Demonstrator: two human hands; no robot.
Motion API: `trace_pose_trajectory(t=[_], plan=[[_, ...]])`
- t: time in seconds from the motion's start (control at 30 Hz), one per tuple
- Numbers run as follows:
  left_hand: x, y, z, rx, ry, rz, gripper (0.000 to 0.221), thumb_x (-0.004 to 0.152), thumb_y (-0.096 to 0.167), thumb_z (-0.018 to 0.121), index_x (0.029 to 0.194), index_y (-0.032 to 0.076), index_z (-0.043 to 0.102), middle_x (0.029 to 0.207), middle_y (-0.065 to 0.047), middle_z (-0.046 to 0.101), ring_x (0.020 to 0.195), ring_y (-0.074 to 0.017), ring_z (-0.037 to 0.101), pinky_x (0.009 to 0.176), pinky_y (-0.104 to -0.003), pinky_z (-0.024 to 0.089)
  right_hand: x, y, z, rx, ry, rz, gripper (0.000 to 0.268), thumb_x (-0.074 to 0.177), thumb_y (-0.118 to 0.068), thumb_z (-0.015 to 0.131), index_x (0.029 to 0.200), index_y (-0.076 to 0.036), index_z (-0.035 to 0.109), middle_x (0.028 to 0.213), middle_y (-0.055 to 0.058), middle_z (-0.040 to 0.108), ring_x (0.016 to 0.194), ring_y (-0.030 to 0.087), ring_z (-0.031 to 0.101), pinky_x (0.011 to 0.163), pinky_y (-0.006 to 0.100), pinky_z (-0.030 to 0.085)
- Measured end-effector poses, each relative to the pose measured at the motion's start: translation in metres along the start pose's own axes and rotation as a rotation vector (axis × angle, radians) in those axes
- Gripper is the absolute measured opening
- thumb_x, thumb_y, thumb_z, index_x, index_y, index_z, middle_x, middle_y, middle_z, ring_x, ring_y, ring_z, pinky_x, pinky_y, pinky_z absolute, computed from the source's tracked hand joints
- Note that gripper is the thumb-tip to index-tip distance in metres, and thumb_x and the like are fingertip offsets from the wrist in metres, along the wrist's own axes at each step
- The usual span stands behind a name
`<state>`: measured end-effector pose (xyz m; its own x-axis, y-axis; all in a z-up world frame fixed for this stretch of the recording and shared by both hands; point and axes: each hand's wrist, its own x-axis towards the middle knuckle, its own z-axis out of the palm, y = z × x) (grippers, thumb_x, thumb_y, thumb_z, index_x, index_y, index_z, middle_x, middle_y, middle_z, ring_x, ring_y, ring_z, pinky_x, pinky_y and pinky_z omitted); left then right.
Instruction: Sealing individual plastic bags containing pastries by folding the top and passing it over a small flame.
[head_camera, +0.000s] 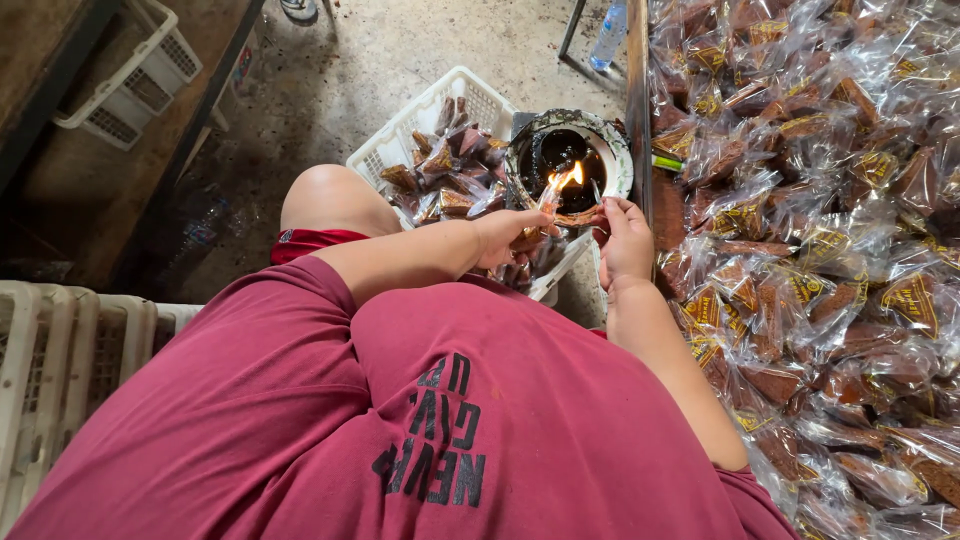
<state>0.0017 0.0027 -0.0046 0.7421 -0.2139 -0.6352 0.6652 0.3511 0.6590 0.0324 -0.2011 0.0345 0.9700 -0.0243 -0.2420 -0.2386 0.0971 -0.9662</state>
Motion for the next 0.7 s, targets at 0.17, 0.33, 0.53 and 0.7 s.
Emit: trace_pose_trajectory(t=[0.17, 0.33, 0.53, 0.7], plan=[[-0.015, -0.007, 0.002, 0.025, -0.117, -0.010, 0.035, 0.079, 0.040, 0.084, 0.099, 0.013, 0.072, 0.084, -0.005, 0.071, 0.067, -0.0229, 0.069, 0.056, -0.030, 0.048, -0.022, -0.017, 0.008, -0.196, -0.167, 0.196, 0.027, 0.098, -0.048, 0.064, 0.105, -0.024, 0.074, 0.092, -0.003, 0.075, 0.075, 0.010, 0.068, 0.062, 0.019, 0.050], [-0.017, -0.025, -0.007, 0.002, -0.223, 0.101, 0.057, 0.084, 0.015, 0.088, 0.133, 0.008, 0.061, 0.116, -0.009, 0.069, 0.097, -0.0246, 0.074, 0.076, -0.036, 0.064, -0.025, -0.002, 0.019, 0.015, -0.294, 0.211, 0.014, 0.093, -0.029, 0.081, 0.097, -0.018, 0.072, 0.094, -0.004, 0.075, 0.089, 0.011, 0.070, 0.077, 0.025, 0.054], [-0.030, -0.012, -0.018, -0.200, -0.050, 0.431, 0.045, 0.087, 0.004, 0.082, 0.121, 0.022, 0.058, 0.098, 0.001, 0.055, 0.091, -0.0228, 0.073, 0.072, -0.041, 0.069, -0.032, -0.007, 0.018, -0.046, -0.422, 0.351, 0.025, 0.093, -0.046, 0.078, 0.093, -0.023, 0.066, 0.089, -0.007, 0.074, 0.091, 0.008, 0.069, 0.083, 0.025, 0.046], [-0.052, -0.019, -0.007, 0.228, -0.066, 0.322, 0.033, 0.094, 0.037, 0.075, 0.118, 0.013, 0.072, 0.090, -0.004, 0.067, 0.057, -0.0152, 0.071, 0.037, -0.024, 0.058, -0.009, -0.006, 0.003, -0.798, -0.345, -0.081, 0.039, 0.095, -0.053, 0.075, 0.094, -0.014, 0.078, 0.075, 0.007, 0.071, 0.070, 0.020, 0.069, 0.070, 0.032, 0.057]])
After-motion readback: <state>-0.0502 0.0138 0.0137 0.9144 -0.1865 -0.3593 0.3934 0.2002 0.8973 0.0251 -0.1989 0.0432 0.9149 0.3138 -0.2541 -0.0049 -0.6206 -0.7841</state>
